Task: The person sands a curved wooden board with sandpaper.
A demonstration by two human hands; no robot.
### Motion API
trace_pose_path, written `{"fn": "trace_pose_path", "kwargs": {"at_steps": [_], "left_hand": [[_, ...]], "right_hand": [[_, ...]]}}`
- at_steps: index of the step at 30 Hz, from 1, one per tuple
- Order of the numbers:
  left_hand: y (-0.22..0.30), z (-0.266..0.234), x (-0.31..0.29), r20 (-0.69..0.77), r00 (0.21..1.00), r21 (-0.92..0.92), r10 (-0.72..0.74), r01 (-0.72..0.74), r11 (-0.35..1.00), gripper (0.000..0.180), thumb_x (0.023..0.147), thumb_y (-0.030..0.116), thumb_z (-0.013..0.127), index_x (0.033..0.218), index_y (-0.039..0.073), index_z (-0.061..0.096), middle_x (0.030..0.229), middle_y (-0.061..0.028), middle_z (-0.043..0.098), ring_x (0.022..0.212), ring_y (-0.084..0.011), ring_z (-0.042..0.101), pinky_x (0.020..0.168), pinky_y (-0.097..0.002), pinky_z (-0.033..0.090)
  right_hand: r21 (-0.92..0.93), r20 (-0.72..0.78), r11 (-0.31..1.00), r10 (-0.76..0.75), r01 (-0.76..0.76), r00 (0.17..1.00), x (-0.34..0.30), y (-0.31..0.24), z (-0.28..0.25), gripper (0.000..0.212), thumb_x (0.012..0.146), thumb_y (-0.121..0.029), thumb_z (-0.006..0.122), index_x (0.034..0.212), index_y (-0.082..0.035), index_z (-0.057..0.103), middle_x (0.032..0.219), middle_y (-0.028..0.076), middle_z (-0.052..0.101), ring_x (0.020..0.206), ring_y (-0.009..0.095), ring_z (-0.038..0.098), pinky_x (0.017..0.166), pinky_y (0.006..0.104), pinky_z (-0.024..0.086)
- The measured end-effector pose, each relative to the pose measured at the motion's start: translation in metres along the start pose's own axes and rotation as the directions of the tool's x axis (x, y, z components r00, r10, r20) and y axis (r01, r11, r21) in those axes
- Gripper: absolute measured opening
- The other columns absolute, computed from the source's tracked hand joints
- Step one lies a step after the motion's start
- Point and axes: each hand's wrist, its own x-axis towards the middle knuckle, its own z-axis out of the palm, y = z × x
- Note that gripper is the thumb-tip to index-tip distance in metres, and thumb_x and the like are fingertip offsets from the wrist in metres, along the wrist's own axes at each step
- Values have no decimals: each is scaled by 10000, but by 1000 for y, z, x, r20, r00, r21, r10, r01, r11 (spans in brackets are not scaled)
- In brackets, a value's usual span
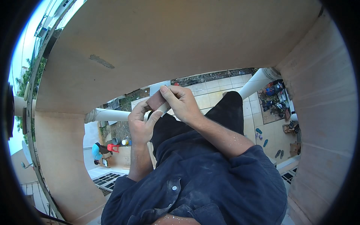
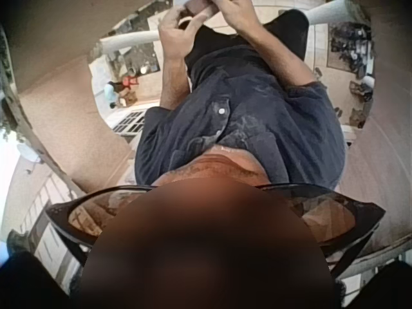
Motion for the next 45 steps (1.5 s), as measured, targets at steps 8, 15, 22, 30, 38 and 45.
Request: {"fn": "trace_pose_path", "kwargs": {"at_steps": [8, 15, 22, 30, 38, 45], "left_hand": [[-5, -4, -4, -119, 981, -254, -152, 118, 960, 173, 992, 131, 777, 1065, -19, 731, 972, -44, 738, 906, -90, 666, 840, -248, 521], [-9, -2, -5, -208, 963, -348, -170, 89, 933, 151, 1035, 129, 720, 1031, -22, 731, 916, -17, 715, 867, -74, 624, 814, -238, 488], [-23, -1, 0, -192, 972, -364, -139, 61, 930, 248, 1084, 188, 652, 995, -34, 721, 912, -21, 717, 845, -73, 611, 805, -245, 472], [-28, -3, 3, -127, 978, -181, -164, 140, 973, 318, 1091, 259, 634, 1011, -36, 722, 864, -66, 728, 863, -113, 651, 802, -295, 509], [-91, -90, 130, -392, 904, 325, 170, -36, 945, 547, 1105, 488, 509, 1419, 49, 597, 1368, -199, 627, 1339, -371, 530, 1139, -494, 403], [-63, -215, 317, -512, 491, 840, 705, 114, 530, 649, 1119, 544, 392, 1643, 172, 299, 1644, -196, 312, 1516, -440, 271, 1232, -662, 199]], "right_hand": [[-145, 82, 989, 7, 5, 997, -1, -4, -3, 329, 1082, -273, 651, 995, 23, 765, 793, -16, 657, 740, 52, 556, 648, 278, 461], [-75, 106, 997, 36, -28, 994, -2, -4, 3, 295, 1047, -281, 707, 1077, 6, 771, 862, -18, 693, 790, 52, 576, 691, 259, 467], [379, 182, 850, 320, -367, 930, -6, -2, 9, 290, 1058, -304, 700, 1047, -19, 753, 866, -19, 687, 808, 52, 596, 732, 248, 488], [269, 105, 923, 255, -274, 961, 5, 6, 1, 321, 1075, -313, 667, 1079, 2, 727, 918, 15, 713, 790, 71, 645, 747, 259, 536], [307, 239, 928, 140, -211, 961, 27, -22, 8, 327, 1115, -231, 563, 1314, 22, 618, 1165, 172, 718, 1057, 262, 749, 783, 388, 687], [-111, 282, 919, -335, 377, 899, 85, -87, 25, 254, 1073, -93, 628, 1290, 24, 690, 1178, 164, 754, 1101, 306, 758, 810, 359, 650]]}}
